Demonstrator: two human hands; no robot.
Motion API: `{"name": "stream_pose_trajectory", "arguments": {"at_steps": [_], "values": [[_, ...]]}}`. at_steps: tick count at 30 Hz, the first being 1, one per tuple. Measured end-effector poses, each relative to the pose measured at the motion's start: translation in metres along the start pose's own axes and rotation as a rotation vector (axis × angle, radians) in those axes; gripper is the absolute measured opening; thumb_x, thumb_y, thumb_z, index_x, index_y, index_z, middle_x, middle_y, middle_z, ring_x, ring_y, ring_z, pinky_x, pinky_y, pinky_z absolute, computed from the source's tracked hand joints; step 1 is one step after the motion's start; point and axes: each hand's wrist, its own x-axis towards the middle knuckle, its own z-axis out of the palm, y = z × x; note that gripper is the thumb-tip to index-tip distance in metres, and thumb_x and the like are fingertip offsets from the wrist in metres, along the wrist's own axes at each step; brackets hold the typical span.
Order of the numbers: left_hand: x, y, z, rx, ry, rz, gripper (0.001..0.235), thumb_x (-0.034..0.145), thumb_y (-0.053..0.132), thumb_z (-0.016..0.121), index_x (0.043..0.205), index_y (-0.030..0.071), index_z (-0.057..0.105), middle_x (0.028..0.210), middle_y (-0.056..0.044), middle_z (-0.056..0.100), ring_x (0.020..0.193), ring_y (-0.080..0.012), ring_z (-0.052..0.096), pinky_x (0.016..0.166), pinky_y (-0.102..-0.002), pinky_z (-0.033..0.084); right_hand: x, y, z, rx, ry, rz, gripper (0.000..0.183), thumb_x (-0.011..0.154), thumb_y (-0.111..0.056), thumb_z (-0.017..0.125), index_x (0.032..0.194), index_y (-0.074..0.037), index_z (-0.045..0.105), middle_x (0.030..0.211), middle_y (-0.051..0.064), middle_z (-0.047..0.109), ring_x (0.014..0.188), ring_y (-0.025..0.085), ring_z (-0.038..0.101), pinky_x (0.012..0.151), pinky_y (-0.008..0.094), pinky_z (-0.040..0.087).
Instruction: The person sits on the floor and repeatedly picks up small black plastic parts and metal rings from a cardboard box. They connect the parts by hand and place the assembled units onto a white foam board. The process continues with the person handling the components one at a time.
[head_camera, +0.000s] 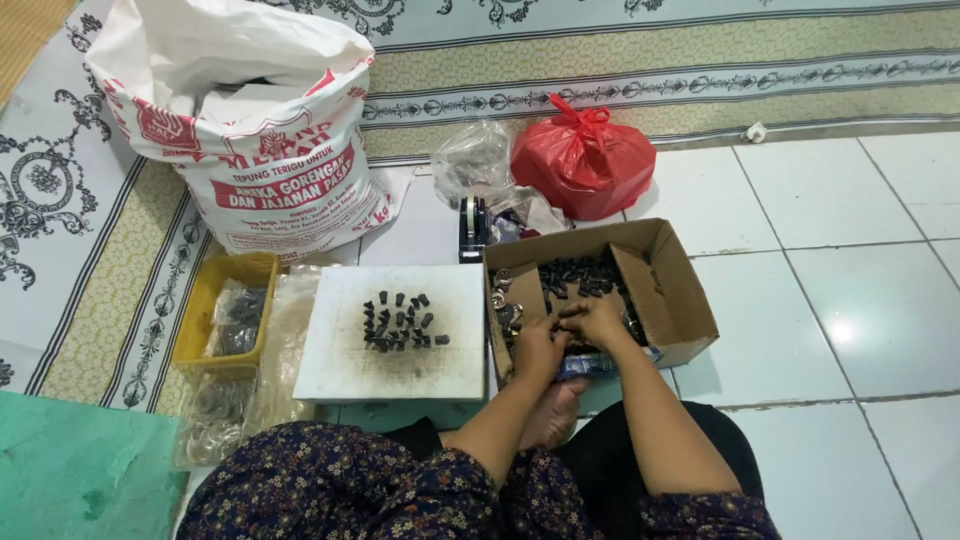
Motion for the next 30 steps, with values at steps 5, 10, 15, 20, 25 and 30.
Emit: {"name": "stream_pose_trajectory", "arguments": {"at_steps": [5,10,15,20,25,30], "values": [[-0.003,0.0,-0.002,-0.078,0.158,0.035,0.018,0.086,0.009,0.079,0.1,-0.002,0.077,0.088,-0.018,0.072,0.088,-0.0359,0.074,0.072,-0.039,0.063,-0.026,-0.025,-0.009,0.205,-0.005,0.039,0.039,0.082,-0.001,0.082,0.118,0.011,0.071,0.112,0.036,0.07,0.099,0.041,0.072,0.077,0.047,0.063],[-0.011,0.013,-0.015,-0.125,0.232,0.008,0.015,0.084,0.006,0.079,0.097,-0.002,0.077,0.085,-0.017,0.071,0.086,-0.0347,0.074,0.071,-0.038,0.063,-0.04,-0.035,-0.016,0.36,-0.035,0.096,0.046,0.085,-0.005,0.082,0.126,0.008,0.067,0.112,0.031,0.072,0.096,0.035,0.073,0.079,0.045,0.064],[-0.011,0.01,-0.016,-0.161,0.228,0.053,0.009,0.084,0.001,0.078,0.094,0.001,0.077,0.083,-0.013,0.07,0.082,-0.0319,0.074,0.068,-0.035,0.063,-0.04,-0.028,-0.014,0.473,0.025,0.207,0.046,0.084,-0.004,0.081,0.124,0.009,0.063,0.103,0.024,0.07,0.089,0.029,0.069,0.073,0.041,0.066],[-0.019,0.023,-0.029,-0.195,0.233,0.071,0.008,0.083,0.0,0.079,0.09,0.001,0.076,0.079,-0.013,0.07,0.08,-0.0312,0.073,0.066,-0.034,0.062,-0.039,-0.024,-0.014,0.463,0.043,0.186,0.04,0.084,-0.003,0.08,0.118,0.01,0.066,0.099,0.025,0.07,0.088,0.03,0.068,0.073,0.045,0.066],[-0.021,0.019,-0.027,-0.189,0.212,0.055,0.006,0.083,0.0,0.079,0.086,-0.001,0.075,0.076,-0.016,0.068,0.077,-0.0316,0.072,0.064,-0.033,0.061,-0.017,-0.005,-0.004,0.097,0.077,0.059,0.028,0.081,-0.012,0.085,0.107,-0.001,0.081,0.118,0.026,0.072,0.116,0.04,0.066,0.087,0.05,0.06],[-0.024,0.026,-0.033,-0.173,0.213,0.045,0.005,0.083,-0.002,0.078,0.087,-0.002,0.075,0.077,-0.017,0.069,0.076,-0.0313,0.073,0.064,-0.033,0.061,-0.033,-0.022,-0.005,0.053,0.166,0.035,0.017,0.084,-0.007,0.081,0.1,-0.001,0.081,0.106,0.027,0.074,0.097,0.036,0.073,0.073,0.043,0.064]]}}
